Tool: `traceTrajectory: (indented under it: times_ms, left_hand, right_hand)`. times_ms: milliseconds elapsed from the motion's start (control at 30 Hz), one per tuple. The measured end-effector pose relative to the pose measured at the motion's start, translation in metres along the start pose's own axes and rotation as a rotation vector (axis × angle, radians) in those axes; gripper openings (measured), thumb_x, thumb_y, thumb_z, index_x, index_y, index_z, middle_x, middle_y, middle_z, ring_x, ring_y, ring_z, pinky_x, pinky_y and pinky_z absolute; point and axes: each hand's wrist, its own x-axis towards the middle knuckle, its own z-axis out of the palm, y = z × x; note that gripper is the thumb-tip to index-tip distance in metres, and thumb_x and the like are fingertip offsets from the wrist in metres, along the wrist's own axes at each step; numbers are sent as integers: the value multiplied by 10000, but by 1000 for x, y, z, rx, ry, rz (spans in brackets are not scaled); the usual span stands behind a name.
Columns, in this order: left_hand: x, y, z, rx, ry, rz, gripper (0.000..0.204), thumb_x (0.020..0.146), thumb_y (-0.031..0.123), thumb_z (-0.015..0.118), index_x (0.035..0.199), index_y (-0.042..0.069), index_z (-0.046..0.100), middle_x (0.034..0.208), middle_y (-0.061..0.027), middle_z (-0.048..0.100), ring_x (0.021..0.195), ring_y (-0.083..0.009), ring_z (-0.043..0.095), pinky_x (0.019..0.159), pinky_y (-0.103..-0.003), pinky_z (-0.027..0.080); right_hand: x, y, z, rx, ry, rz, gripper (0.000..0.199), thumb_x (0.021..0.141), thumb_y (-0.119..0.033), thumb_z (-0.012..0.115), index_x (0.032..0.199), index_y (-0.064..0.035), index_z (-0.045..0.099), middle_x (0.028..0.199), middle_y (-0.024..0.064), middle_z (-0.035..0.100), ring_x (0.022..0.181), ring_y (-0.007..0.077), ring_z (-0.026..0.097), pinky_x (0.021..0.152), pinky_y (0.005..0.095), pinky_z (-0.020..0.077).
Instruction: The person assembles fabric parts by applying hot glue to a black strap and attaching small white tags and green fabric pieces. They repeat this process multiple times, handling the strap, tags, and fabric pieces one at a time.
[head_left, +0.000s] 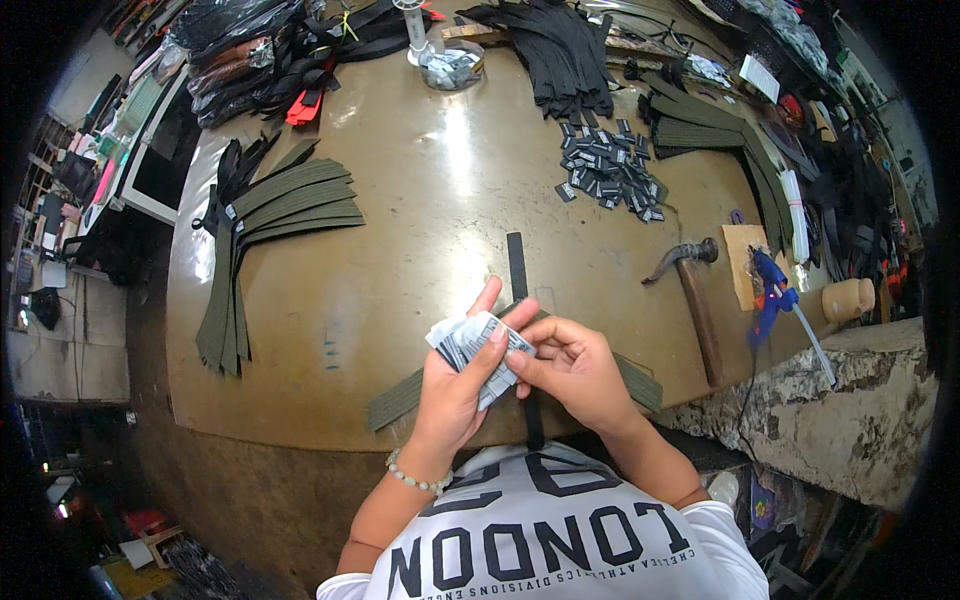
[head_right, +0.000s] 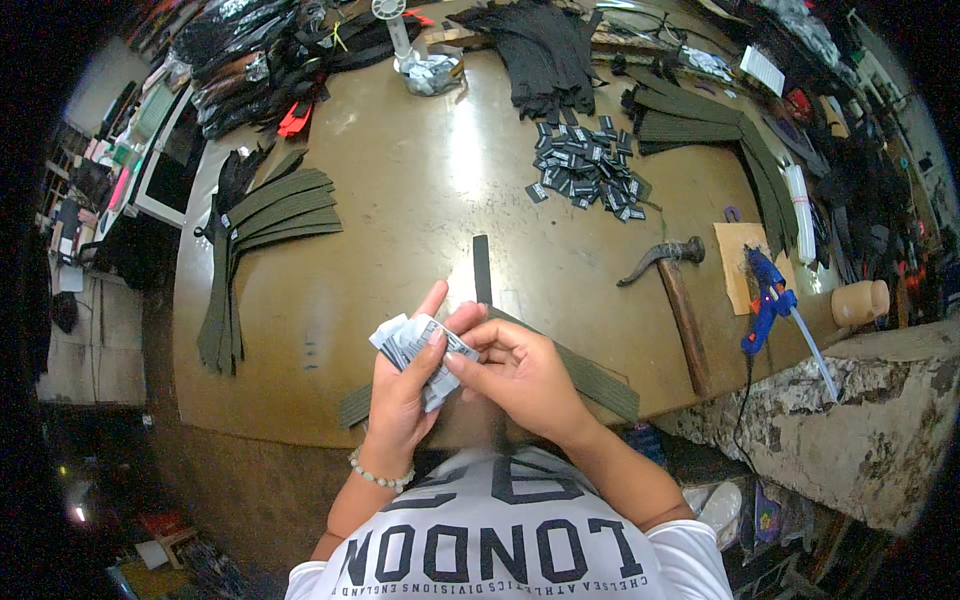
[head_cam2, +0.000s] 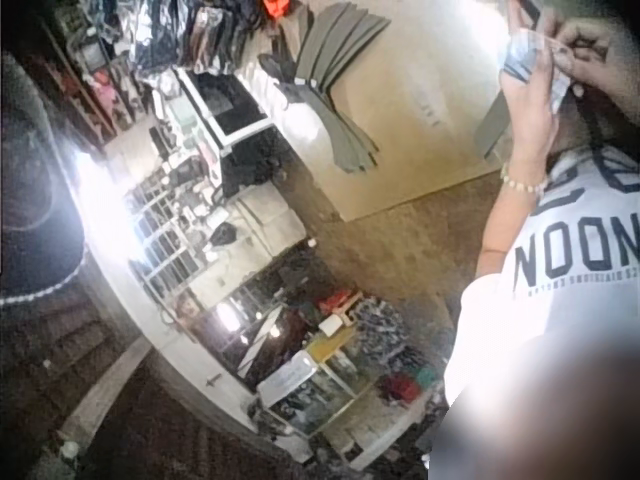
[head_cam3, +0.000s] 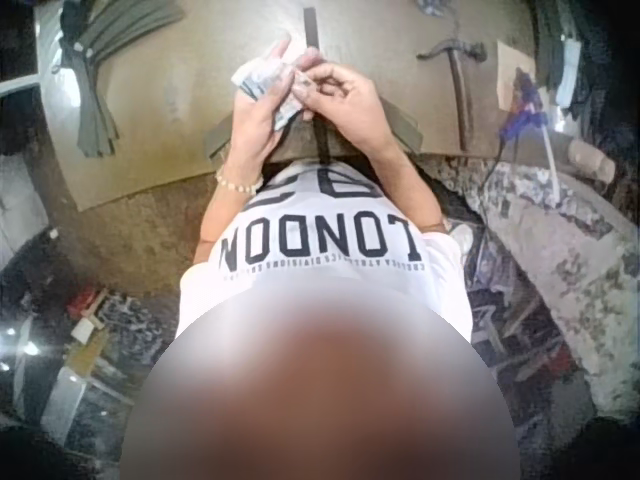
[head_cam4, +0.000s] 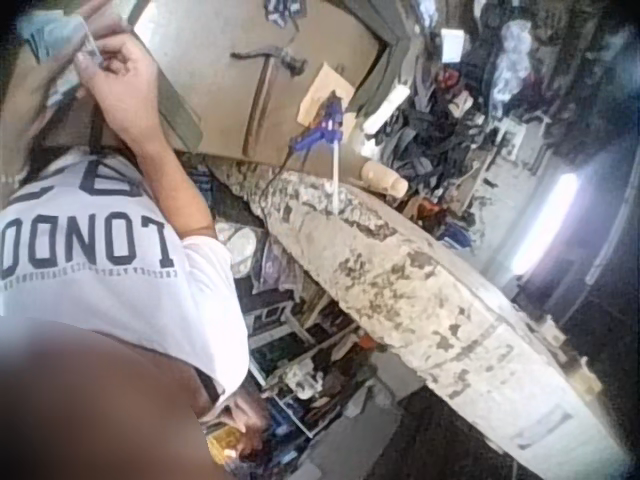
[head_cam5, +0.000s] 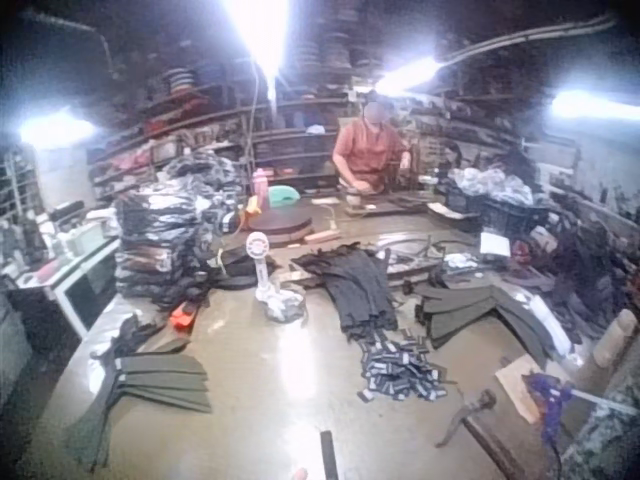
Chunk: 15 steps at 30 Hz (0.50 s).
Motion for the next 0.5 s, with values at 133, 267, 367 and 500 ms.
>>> traceTrajectory:
  times_ms: [133,267,367,500]
  left_hand:
    - [0,-2,-4,-55,-12,73,694,999,139,572,1538,-20,166,1391,-223,521,1228,-249,563,953,-354,517]
    - [1,-1,-8,-25,-6,85,667,1008,149,552,1535,-17,179,1396,-217,512,1283,-278,517,975,-365,508]
    - [3,-4,-10,-116,58,119,619,1019,149,524,1526,-11,208,1363,-208,533,1262,-289,536,986,-378,506]
    - [11,-12,-12,-306,124,123,524,1027,122,491,1493,-5,288,1180,-129,600,1097,-252,631,980,-391,525]
  right_hand:
    - [4,-5,3,28,1,43,194,960,-92,641,1079,61,630,981,65,652,810,102,641,703,231,529]
    - [2,2,3,-198,82,-162,176,961,-102,638,1049,48,668,992,95,642,842,130,638,735,255,527]
    - [0,14,5,-551,165,-415,151,907,-95,686,1033,-13,704,1071,107,600,969,180,605,800,305,514]
    - [-7,21,10,-826,-142,-655,260,787,-74,755,1040,-125,725,1147,75,510,1103,255,519,872,347,482]
